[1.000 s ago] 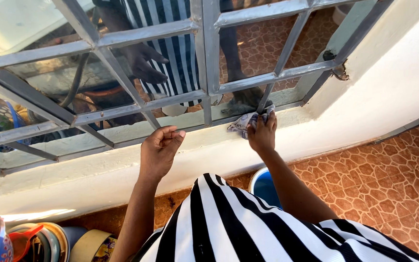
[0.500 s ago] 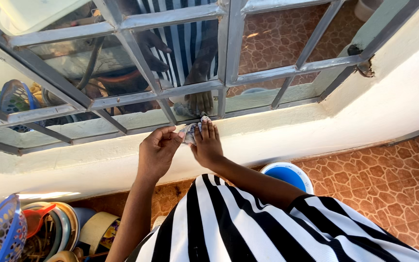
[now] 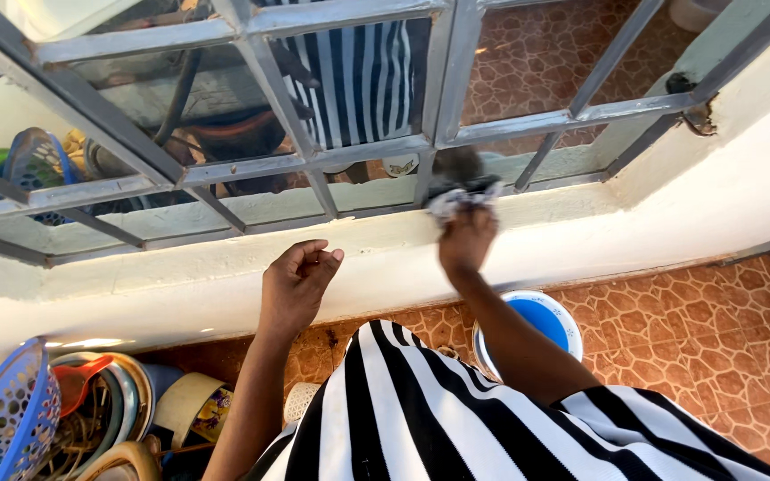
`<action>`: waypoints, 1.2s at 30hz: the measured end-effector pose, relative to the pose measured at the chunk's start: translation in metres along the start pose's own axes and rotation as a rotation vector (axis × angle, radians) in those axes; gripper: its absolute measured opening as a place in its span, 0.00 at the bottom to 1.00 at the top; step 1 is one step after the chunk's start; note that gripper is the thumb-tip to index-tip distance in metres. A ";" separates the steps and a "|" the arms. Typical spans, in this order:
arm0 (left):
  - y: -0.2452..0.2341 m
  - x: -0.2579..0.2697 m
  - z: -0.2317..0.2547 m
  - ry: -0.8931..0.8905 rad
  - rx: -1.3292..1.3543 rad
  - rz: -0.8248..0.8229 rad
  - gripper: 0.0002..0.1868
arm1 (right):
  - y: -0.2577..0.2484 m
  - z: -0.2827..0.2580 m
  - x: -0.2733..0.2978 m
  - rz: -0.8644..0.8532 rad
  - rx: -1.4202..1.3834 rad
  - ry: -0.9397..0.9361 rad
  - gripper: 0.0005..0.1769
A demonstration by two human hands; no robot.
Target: The person cleans a window pane with a cloth, wiping the glass and the window frame, and then folds the cloth.
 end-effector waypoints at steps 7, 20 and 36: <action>-0.006 -0.004 -0.025 0.014 0.017 -0.049 0.26 | -0.008 -0.133 0.054 -0.231 -0.254 -0.516 0.19; -0.037 0.026 -0.069 -0.165 -0.041 0.079 0.27 | 0.025 -0.075 0.035 -0.184 0.040 -0.198 0.18; 0.032 -0.028 -0.127 0.363 -0.820 -0.049 0.36 | -0.054 -0.096 0.050 -0.395 -0.523 -0.199 0.18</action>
Point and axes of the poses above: each hand's wrist, its own x-axis away from the middle knuckle, its own y-axis out of the palm, z = x × y, the point moved 5 cm from there along -x, towards the middle knuckle, and after that the axes turned 14 degrees about x, right-handed, at the moved point
